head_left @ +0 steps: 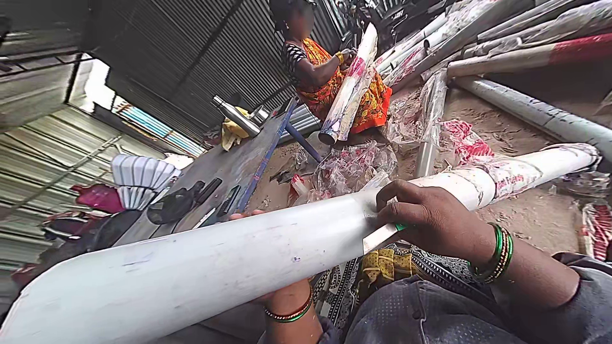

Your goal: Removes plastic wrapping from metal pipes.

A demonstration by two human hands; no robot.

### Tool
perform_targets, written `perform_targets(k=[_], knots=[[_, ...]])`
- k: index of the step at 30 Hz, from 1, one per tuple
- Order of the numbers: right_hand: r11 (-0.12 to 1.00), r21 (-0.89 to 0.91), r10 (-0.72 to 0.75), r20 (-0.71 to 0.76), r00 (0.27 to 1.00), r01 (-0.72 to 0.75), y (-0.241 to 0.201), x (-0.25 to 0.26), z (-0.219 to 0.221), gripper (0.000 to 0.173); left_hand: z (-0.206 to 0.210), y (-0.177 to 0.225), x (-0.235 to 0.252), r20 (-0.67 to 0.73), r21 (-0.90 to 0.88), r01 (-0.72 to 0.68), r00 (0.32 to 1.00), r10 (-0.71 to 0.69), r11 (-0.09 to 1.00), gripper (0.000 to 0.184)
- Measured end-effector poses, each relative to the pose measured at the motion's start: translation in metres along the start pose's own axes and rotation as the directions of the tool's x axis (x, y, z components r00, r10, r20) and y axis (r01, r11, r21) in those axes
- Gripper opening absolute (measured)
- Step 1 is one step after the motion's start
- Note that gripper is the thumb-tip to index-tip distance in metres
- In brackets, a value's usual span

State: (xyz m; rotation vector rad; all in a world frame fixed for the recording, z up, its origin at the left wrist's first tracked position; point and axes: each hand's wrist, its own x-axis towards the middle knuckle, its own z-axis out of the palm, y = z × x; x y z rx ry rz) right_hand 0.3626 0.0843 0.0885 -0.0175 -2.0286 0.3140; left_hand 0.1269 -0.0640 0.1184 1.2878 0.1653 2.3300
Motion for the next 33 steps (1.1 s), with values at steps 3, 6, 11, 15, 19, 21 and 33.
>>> perform_targets(k=[3,6,11,15,19,21,33], knots=[[0.998,-0.052,-0.030,-0.040,0.999,0.028,-0.003,0.001,0.006,0.018,0.005,-0.001,-0.003,0.019,0.055,0.006,1.000,-0.007,0.998,0.058],[0.989,-0.143,-0.041,-0.096,0.995,0.027,-0.004,0.000,0.011,0.022,0.009,-0.001,-0.003,0.092,0.112,0.037,0.995,-0.047,0.993,0.057],[0.994,-0.080,0.060,-0.191,0.980,-0.076,-0.004,0.000,0.013,0.021,0.000,0.002,-0.009,0.064,0.191,-0.012,0.998,0.000,0.981,0.058],[0.938,0.052,0.343,-0.246,0.906,-0.341,0.005,0.003,-0.002,0.019,-0.004,0.005,-0.016,0.006,0.195,-0.025,1.000,0.024,0.980,0.059],[0.874,0.186,0.481,-0.212,0.851,-0.448,0.019,0.006,-0.032,0.020,-0.006,0.006,-0.016,-0.044,0.084,0.000,0.999,0.003,0.996,0.057],[0.918,0.160,0.387,-0.179,0.905,-0.362,0.018,0.005,-0.034,0.023,-0.009,0.006,-0.015,-0.019,0.077,0.019,1.000,-0.018,0.997,0.058],[0.996,-0.022,-0.081,-0.009,0.997,0.081,-0.009,0.002,0.005,0.013,-0.004,0.000,-0.016,-0.141,0.148,-0.073,0.986,0.094,0.986,0.063]])
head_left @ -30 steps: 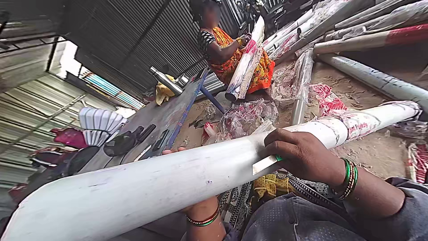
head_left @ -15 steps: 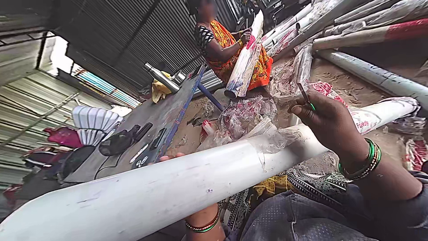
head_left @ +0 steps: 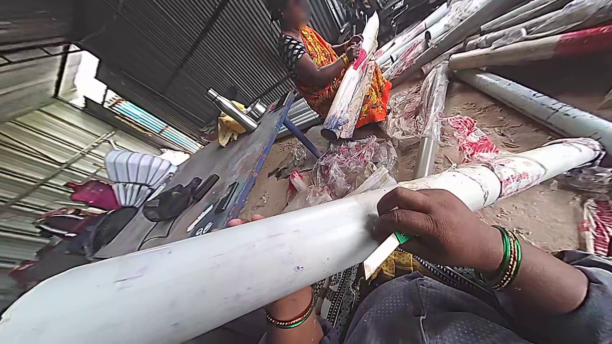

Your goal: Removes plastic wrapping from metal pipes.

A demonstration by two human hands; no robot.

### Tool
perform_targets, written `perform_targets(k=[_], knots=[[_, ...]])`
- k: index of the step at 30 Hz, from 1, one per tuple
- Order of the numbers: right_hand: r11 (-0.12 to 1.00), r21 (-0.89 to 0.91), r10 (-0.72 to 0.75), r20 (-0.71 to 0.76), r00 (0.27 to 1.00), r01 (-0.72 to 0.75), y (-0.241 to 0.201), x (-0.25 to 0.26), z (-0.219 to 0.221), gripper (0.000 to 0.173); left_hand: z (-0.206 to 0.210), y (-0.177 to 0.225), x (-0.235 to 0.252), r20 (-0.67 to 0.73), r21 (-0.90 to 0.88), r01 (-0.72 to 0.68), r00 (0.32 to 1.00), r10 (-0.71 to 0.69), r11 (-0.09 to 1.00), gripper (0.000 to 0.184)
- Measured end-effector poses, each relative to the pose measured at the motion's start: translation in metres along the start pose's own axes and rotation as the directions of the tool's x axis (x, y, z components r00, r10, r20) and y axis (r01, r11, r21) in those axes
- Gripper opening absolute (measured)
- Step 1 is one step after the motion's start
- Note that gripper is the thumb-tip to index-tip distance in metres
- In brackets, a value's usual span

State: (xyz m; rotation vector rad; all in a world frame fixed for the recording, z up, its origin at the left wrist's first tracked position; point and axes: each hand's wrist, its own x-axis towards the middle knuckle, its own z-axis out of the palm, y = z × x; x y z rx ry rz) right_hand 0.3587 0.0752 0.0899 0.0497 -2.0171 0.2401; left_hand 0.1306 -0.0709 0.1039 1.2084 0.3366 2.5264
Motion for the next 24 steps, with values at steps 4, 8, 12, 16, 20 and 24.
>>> perform_targets(k=[4,8,12,16,20,24], knots=[[0.994,-0.109,-0.007,-0.052,0.999,0.002,-0.007,0.002,0.005,0.016,0.006,0.000,0.002,0.029,0.035,0.014,0.999,-0.015,0.999,0.057],[0.984,-0.067,0.147,-0.230,0.962,-0.166,0.000,0.001,0.001,0.011,0.005,0.001,0.004,0.135,0.024,0.055,0.989,-0.058,0.998,0.056],[0.966,0.000,0.256,-0.159,0.953,-0.260,0.008,0.003,-0.019,0.022,0.005,0.000,0.002,0.039,0.040,0.012,0.999,-0.013,0.999,0.060],[0.961,0.014,0.276,-0.042,0.960,-0.276,0.010,0.000,-0.019,0.057,0.005,0.001,0.005,0.146,-0.012,0.087,0.986,-0.084,0.996,0.056],[0.860,-0.045,0.508,-0.016,0.861,-0.508,0.006,-0.002,-0.025,0.049,0.007,-0.002,0.005,0.124,0.070,0.025,0.992,-0.033,0.997,0.058],[0.757,0.026,0.653,-0.048,0.756,-0.653,0.005,0.000,-0.031,0.030,0.004,-0.001,0.007,0.058,0.059,-0.001,0.998,-0.003,0.998,0.062]])
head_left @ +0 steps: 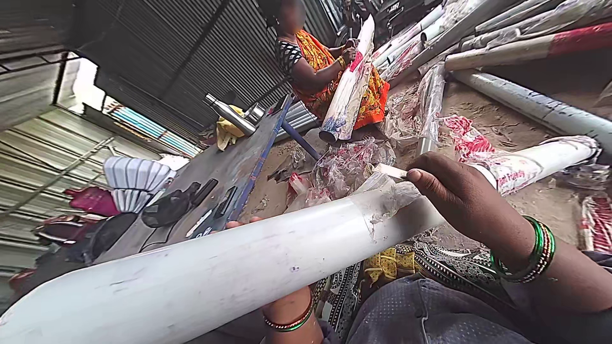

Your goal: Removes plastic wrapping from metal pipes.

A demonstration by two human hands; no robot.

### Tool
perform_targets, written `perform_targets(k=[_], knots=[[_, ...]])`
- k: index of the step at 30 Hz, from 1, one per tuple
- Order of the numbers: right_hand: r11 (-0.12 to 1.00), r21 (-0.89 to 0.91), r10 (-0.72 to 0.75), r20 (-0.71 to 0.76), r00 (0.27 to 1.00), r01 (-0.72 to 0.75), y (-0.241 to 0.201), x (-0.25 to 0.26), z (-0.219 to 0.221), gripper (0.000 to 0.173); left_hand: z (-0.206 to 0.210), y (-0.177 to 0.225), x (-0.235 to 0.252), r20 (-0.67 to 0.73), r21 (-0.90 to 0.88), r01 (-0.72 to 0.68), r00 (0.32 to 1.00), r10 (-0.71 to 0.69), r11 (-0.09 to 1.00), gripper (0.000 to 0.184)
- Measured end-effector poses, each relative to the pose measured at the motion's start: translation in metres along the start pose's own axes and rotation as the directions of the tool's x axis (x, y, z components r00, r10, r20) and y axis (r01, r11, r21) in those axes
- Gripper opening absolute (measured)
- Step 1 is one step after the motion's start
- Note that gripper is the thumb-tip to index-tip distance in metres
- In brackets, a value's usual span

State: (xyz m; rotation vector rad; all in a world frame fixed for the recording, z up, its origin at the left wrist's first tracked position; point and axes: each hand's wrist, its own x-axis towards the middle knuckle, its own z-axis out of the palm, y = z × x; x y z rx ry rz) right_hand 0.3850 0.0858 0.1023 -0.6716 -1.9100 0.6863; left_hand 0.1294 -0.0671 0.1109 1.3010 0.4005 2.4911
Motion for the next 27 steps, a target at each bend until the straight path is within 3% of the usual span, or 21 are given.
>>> perform_targets(k=[4,6,8,10,17,19,23,24,27], knots=[[0.995,0.071,-0.066,-0.006,0.998,0.066,-0.004,-0.005,0.001,0.025,0.003,0.000,-0.001,-0.069,0.033,-0.008,0.998,0.010,0.999,0.063],[0.986,0.122,-0.118,0.004,0.993,0.117,-0.004,-0.007,0.001,0.024,0.023,-0.002,-0.011,-0.169,0.102,-0.022,0.985,0.039,0.995,0.050],[0.972,0.205,-0.118,0.018,0.993,0.112,-0.005,-0.008,0.000,0.022,0.045,-0.004,-0.020,-0.362,0.234,-0.064,0.920,0.147,0.970,0.040],[0.970,0.228,-0.075,-0.029,0.997,0.080,-0.006,-0.008,0.000,0.021,0.049,-0.006,-0.018,-0.413,0.316,-0.068,0.888,0.202,0.946,0.044],[0.995,0.098,0.047,-0.281,0.959,-0.020,-0.009,-0.009,-0.010,0.026,0.074,-0.019,0.026,-0.384,0.328,-0.224,0.856,0.346,0.918,0.046],[0.998,0.056,-0.004,-0.317,0.948,0.022,-0.013,-0.012,-0.012,0.027,0.074,-0.024,0.042,-0.333,0.296,-0.276,0.867,0.369,0.915,0.054],[0.985,-0.109,-0.159,-0.322,0.933,0.130,-0.023,-0.030,-0.003,0.031,0.061,-0.024,0.046,-0.181,0.084,-0.307,0.931,0.317,0.948,0.096],[0.981,-0.113,-0.188,-0.309,0.932,0.161,-0.024,-0.036,0.001,0.030,0.055,-0.023,0.041,-0.125,0.028,-0.292,0.948,0.293,0.956,0.098],[0.968,-0.129,-0.242,-0.279,0.929,0.213,-0.026,-0.055,0.014,0.025,0.044,-0.019,0.026,-0.046,-0.069,-0.301,0.953,0.298,0.951,0.081]])
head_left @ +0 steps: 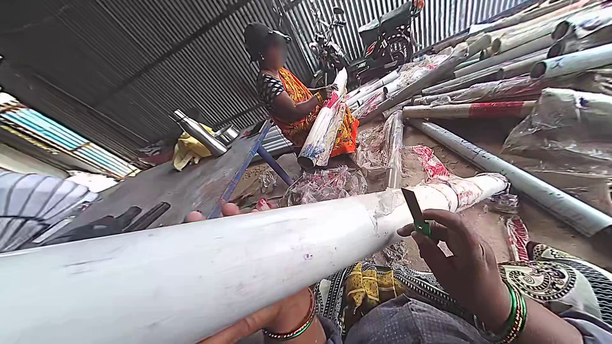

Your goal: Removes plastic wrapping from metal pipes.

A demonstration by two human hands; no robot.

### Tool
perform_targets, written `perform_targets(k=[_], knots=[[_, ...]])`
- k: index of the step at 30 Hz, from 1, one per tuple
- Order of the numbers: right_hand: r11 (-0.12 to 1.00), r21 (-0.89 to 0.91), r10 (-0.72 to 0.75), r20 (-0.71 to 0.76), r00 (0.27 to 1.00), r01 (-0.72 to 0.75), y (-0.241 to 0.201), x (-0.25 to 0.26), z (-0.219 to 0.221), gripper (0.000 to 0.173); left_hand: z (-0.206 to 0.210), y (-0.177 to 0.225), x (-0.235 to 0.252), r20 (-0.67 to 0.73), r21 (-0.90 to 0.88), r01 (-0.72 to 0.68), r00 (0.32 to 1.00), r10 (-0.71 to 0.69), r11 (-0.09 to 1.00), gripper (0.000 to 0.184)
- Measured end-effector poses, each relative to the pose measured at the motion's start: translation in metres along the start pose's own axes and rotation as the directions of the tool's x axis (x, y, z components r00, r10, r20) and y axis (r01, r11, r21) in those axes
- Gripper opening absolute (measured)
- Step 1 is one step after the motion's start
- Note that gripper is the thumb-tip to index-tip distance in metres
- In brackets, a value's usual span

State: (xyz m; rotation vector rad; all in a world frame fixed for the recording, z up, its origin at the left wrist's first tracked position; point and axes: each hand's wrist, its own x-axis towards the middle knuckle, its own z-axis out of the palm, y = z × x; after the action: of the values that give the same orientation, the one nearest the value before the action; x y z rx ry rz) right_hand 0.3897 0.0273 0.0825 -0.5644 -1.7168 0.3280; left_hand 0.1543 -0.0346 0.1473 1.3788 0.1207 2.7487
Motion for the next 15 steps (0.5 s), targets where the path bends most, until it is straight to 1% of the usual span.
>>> perform_targets(k=[2,3,5,6,7,8,11,15], knots=[[0.999,-0.040,-0.011,0.021,1.000,0.012,-0.005,-0.010,0.005,0.021,-0.004,0.008,-0.008,-0.016,0.024,-0.004,1.000,0.004,1.000,0.074],[0.998,-0.066,-0.020,0.026,0.999,0.022,-0.007,-0.013,0.009,0.020,-0.004,0.012,-0.013,-0.040,0.081,-0.018,0.999,0.021,0.997,0.071],[0.991,-0.123,-0.054,0.008,0.999,0.054,-0.011,-0.018,0.018,0.020,0.002,0.020,-0.023,-0.095,0.210,-0.067,0.992,0.089,0.975,0.055],[0.986,-0.152,-0.075,-0.008,0.997,0.073,-0.012,-0.021,0.023,0.021,0.005,0.023,-0.027,-0.114,0.232,-0.086,0.987,0.115,0.969,0.046],[0.978,-0.187,-0.101,-0.018,0.995,0.096,-0.013,-0.022,0.026,0.021,0.007,0.026,-0.029,-0.118,0.240,-0.088,0.986,0.119,0.967,0.042],[0.967,-0.224,-0.125,-0.019,0.992,0.118,-0.015,-0.024,0.029,0.023,0.007,0.028,-0.030,-0.125,0.257,-0.079,0.986,0.114,0.963,0.040],[0.948,-0.279,-0.164,-0.002,0.987,0.156,-0.024,-0.027,0.037,0.032,0.003,0.033,-0.032,-0.173,0.380,-0.012,0.981,0.084,0.925,0.047],[0.938,-0.290,-0.185,0.047,0.982,0.191,-0.034,-0.039,0.046,0.035,-0.004,0.040,-0.039,-0.162,0.397,-0.005,0.984,0.075,0.918,0.043]])
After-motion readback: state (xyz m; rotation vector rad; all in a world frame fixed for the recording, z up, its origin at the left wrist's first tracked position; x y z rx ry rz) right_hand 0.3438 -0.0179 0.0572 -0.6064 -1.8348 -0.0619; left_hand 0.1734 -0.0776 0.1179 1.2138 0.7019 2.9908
